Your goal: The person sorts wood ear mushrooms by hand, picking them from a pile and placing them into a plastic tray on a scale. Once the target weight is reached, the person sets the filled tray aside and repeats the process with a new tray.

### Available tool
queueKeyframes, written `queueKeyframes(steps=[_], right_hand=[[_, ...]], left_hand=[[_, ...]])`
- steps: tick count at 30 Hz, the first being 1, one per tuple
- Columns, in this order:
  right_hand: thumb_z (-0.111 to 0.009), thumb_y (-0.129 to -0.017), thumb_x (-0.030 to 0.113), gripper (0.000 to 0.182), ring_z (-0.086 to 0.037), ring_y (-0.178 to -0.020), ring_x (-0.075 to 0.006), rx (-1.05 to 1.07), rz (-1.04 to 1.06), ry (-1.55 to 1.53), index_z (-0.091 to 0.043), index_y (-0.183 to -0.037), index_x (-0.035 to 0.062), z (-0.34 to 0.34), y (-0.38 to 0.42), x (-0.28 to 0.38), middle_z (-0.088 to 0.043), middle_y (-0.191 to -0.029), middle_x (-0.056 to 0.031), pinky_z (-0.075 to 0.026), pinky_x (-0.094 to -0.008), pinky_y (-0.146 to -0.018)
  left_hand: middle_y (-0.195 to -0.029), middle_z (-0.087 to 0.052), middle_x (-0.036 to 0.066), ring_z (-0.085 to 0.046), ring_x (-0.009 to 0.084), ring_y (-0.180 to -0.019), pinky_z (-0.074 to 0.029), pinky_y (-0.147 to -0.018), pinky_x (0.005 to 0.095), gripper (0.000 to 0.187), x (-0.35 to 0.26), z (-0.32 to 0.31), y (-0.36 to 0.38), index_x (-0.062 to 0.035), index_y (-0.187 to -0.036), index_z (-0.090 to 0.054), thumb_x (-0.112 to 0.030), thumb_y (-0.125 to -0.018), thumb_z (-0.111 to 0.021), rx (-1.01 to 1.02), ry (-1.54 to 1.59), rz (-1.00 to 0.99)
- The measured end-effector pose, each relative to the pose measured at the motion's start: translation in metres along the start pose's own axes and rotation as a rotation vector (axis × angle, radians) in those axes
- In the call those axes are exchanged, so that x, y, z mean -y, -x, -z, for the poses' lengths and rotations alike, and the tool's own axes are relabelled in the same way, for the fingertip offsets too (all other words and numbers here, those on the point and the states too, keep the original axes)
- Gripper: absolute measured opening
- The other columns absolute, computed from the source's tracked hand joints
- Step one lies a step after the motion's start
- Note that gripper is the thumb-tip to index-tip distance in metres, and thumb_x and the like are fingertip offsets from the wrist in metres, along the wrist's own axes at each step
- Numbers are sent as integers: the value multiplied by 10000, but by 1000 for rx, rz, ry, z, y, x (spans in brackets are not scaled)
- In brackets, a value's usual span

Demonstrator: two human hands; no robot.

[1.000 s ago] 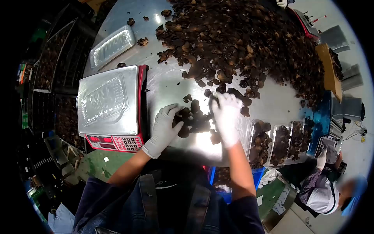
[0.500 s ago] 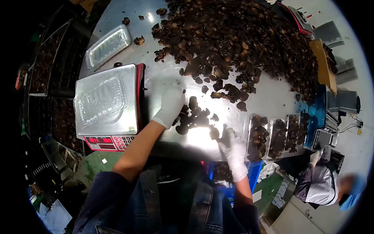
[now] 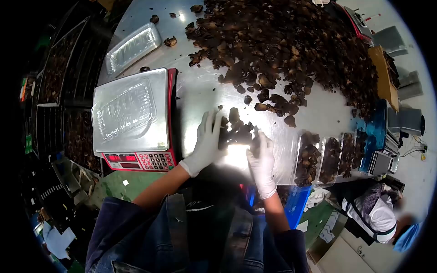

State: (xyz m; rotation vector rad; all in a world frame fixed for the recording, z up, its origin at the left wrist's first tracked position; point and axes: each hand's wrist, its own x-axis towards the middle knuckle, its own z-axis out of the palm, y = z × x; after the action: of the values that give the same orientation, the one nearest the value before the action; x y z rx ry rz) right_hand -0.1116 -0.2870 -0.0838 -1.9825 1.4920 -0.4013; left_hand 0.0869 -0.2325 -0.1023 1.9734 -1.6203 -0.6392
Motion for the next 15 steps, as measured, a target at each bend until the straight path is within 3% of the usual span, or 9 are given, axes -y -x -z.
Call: queueKeyframes(steps=[1,3,4,6,9,10,11,15], right_hand=[[-765,-707,50,826,-615,-1038,-325,36,-4,65,-399,-1440,153,5,-9,15,-525,-1222,-160,-537,-375,-843],[-948,-503,254,1164,-581,-1068,-356,130,15,138,-314,-1473,140,4,-22,30,-444,-1256,-182,-543,-406,-854],[-951,-464,291,1208,-583,-1048,-373,167,-3,244,-309,-1479,152,-1,-26,29,-449,-1254,-192,-543,-407,-844],[-925,-530,276,1084,-580,-1061,-378,150,96,283,-363,-1449,152,-10,-29,23,-460,-1264,-193,-539,-404,-838],[-902,-581,250,935,-591,-1052,-361,158,96,241,-446,-1391,141,-16,-31,19,-491,-1246,-164,-535,-396,-843],[-890,-603,229,857,-600,-1041,-351,137,92,207,-491,-1355,132,-18,-28,18,-510,-1230,-147,-532,-390,-847],[-853,-642,157,732,-616,-1009,-342,48,187,179,-543,-1304,122,-19,-24,17,-550,-1190,-128,-528,-390,-849],[-789,-675,85,618,-625,-1000,-342,-28,106,-110,-587,-1259,111,-28,-26,21,-608,-1104,-145,-521,-390,-860]], left_hand=[[-1533,-178,289,-186,466,-1433,-242,-1146,532,1210,0,-2,-10,0,-1518,-177,-304,-586,-886,17,-81,-12],[-1545,-186,261,-181,456,-1439,-244,-1144,535,1197,-2,1,-28,-27,-1522,-200,-322,-586,-886,3,-134,-71],[-1533,-219,252,-195,445,-1437,-261,-1126,534,1093,0,-2,-36,-35,-1502,-251,-292,-621,-845,21,-121,-174],[-1493,-327,191,-280,385,-1401,-322,-1082,483,857,3,-6,-42,-81,-1452,-362,-250,-710,-755,54,-229,-352],[-1448,-394,154,-361,335,-1329,-358,-1049,435,719,11,-18,-40,-105,-1414,-417,-185,-754,-692,32,-228,-433],[-1353,-480,132,-456,299,-1209,-403,-1001,397,600,1,-7,-37,-118,-1355,-481,-131,-778,-644,24,-188,-393],[-1278,-532,113,-509,293,-1135,-435,-969,376,528,2,-15,-40,-122,-1290,-535,-129,-774,-649,-32,-189,-409],[-1150,-582,66,-553,263,-1081,-510,-877,352,502,-4,-19,-37,-127,-1185,-602,-128,-699,-728,-70,9,-315]])
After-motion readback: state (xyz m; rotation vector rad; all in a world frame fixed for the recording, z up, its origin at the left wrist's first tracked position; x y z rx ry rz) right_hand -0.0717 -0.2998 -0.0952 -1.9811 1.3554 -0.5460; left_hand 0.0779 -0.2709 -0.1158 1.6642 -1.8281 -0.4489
